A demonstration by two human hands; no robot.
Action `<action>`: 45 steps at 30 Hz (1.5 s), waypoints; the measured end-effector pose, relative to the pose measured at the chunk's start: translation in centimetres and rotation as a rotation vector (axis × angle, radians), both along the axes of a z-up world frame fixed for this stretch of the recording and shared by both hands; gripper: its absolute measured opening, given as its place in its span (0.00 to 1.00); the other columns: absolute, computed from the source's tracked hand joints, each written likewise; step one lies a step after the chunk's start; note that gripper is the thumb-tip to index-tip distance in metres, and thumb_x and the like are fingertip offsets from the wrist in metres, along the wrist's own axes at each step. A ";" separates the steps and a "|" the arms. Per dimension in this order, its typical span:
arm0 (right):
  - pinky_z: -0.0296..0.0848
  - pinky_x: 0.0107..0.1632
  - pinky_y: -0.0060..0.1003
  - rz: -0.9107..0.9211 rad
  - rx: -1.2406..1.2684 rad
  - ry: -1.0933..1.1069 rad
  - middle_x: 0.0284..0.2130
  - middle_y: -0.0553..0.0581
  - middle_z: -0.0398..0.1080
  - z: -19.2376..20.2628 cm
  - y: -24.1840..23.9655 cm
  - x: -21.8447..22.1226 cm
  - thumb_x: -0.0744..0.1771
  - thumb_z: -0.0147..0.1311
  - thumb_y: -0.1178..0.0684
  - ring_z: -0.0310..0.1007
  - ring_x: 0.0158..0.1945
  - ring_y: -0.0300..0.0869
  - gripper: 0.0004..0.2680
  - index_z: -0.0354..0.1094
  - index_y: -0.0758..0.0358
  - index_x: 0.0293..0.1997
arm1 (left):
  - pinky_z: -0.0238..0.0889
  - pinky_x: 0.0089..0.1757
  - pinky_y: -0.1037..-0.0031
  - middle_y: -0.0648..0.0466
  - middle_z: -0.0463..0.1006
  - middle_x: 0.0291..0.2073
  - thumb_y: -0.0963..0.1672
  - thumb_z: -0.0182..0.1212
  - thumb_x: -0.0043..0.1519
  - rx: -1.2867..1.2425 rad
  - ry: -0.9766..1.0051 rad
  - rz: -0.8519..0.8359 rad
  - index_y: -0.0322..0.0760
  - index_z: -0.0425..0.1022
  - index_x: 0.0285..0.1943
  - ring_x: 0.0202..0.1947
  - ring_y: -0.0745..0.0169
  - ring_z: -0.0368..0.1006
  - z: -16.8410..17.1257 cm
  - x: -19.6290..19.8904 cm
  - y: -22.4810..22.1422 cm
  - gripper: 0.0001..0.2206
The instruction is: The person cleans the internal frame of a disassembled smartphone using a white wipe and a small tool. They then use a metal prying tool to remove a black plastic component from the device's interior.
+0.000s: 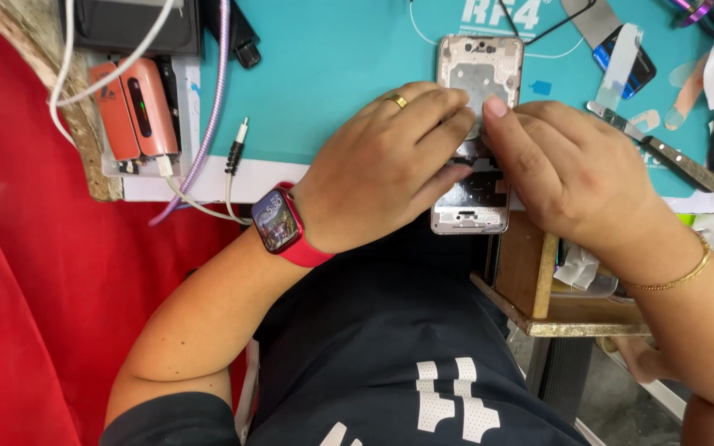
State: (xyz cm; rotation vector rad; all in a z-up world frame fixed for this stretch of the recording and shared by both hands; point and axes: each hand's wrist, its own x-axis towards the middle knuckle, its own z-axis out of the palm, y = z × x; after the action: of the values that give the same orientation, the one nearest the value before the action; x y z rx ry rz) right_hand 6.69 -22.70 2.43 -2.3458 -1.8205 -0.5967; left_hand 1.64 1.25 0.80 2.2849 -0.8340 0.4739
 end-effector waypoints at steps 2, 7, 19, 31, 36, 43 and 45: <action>0.82 0.44 0.45 0.007 -0.035 -0.026 0.41 0.67 0.75 0.0 -0.2 0.2 0.74 0.56 0.71 0.77 0.42 0.55 0.16 0.55 0.81 0.70 | 0.69 0.57 0.57 0.41 0.72 0.52 0.43 0.70 0.65 -0.017 0.089 -0.035 0.23 0.72 0.56 0.57 0.39 0.68 -0.2 -0.4 -0.1 0.17; 0.75 0.36 0.44 -0.003 -0.094 -0.016 0.42 0.65 0.72 -0.2 -0.3 0.9 0.74 0.56 0.72 0.73 0.41 0.54 0.20 0.50 0.80 0.74 | 0.64 0.61 0.56 0.42 0.68 0.56 0.45 0.80 0.61 -0.037 0.113 0.019 0.25 0.69 0.59 0.61 0.37 0.59 -0.4 -0.5 0.0 0.26; 0.73 0.37 0.46 0.032 -0.065 0.084 0.40 0.65 0.70 0.0 0.0 1.2 0.75 0.51 0.71 0.70 0.40 0.56 0.17 0.52 0.80 0.75 | 0.65 0.61 0.56 0.41 0.70 0.56 0.46 0.78 0.61 -0.055 0.176 0.045 0.24 0.68 0.61 0.62 0.39 0.60 -0.9 -0.6 -0.1 0.28; 0.74 0.42 0.49 0.004 -0.056 0.190 0.44 0.66 0.70 0.0 -0.1 1.2 0.76 0.54 0.72 0.69 0.41 0.56 0.21 0.49 0.75 0.79 | 0.65 0.61 0.56 0.41 0.70 0.55 0.46 0.78 0.61 -0.068 0.167 0.033 0.23 0.68 0.62 0.61 0.38 0.61 -0.8 -0.5 -0.1 0.28; 0.72 0.45 0.51 -0.012 -0.012 0.250 0.40 0.65 0.67 -0.5 0.4 1.3 0.76 0.54 0.70 0.65 0.38 0.56 0.19 0.50 0.79 0.77 | 0.65 0.62 0.57 0.41 0.70 0.55 0.46 0.78 0.61 -0.065 0.176 0.039 0.22 0.67 0.64 0.61 0.39 0.61 -0.8 -0.6 -0.1 0.29; 0.70 0.49 0.52 -0.088 0.094 0.520 0.44 0.67 0.71 -1.0 0.7 1.3 0.74 0.54 0.73 0.66 0.42 0.59 0.23 0.44 0.76 0.78 | 0.64 0.63 0.56 0.40 0.70 0.58 0.46 0.77 0.62 -0.065 0.180 0.043 0.22 0.67 0.63 0.63 0.38 0.61 -1.0 -0.6 -0.1 0.29; 0.71 0.51 0.52 -0.095 0.089 0.527 0.45 0.67 0.71 -0.5 0.8 1.1 0.74 0.54 0.73 0.67 0.43 0.58 0.23 0.45 0.76 0.78 | 0.64 0.63 0.56 0.40 0.70 0.57 0.46 0.78 0.61 -0.067 0.175 0.041 0.22 0.67 0.63 0.62 0.38 0.61 -1.0 -0.5 -0.1 0.29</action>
State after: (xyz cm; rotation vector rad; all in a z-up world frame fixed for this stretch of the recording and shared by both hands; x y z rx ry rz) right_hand 7.84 -21.88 1.91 -2.2546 -1.4224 -0.0474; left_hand 1.10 1.12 -0.22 2.2475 -0.6765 0.3100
